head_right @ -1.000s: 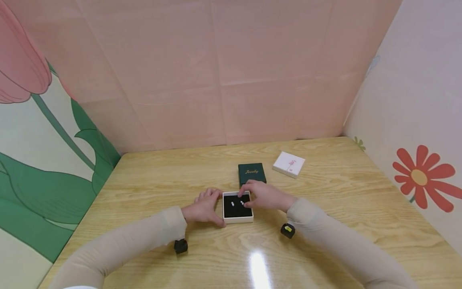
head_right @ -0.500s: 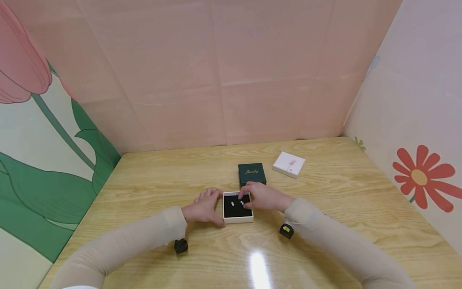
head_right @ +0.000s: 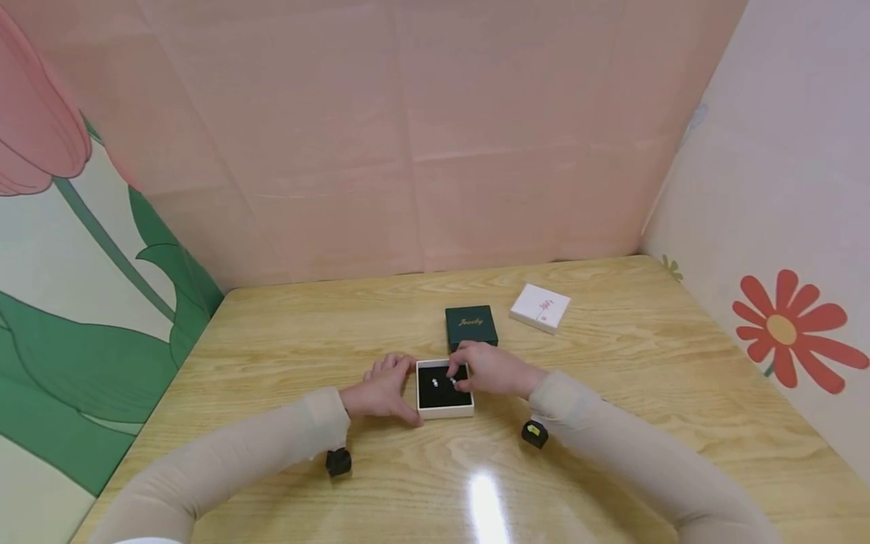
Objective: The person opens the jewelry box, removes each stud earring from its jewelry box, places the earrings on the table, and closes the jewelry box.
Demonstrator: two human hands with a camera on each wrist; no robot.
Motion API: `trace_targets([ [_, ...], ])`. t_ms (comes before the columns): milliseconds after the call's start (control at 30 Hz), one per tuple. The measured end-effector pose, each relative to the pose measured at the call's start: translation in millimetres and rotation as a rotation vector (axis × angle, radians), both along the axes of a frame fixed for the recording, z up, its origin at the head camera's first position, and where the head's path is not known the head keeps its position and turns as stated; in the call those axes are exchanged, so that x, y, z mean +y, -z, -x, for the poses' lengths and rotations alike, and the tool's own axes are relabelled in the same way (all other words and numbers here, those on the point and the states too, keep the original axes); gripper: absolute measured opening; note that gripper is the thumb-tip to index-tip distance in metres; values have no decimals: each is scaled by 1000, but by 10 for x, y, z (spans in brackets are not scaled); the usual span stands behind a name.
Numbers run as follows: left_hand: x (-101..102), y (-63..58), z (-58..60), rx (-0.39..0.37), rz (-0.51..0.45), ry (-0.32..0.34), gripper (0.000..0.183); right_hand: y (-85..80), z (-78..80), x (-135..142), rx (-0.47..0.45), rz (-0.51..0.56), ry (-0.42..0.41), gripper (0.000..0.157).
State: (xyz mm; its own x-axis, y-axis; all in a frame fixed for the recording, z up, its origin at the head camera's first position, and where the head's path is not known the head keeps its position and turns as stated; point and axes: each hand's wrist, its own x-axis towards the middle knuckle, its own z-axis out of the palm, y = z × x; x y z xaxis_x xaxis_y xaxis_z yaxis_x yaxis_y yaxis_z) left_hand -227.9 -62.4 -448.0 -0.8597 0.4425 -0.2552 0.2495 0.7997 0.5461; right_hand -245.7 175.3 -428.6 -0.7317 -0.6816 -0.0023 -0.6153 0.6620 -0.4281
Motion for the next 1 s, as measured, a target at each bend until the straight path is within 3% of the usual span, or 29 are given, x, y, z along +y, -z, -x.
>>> trace_targets([
  [767, 0, -20, -9, -14, 0, -7, 96, -33, 35, -71, -53, -64, 39, 14],
  [1000, 4, -3, 3, -3, -2, -4, 96, -24, 57, -83, -22, -114, 46, 16],
])
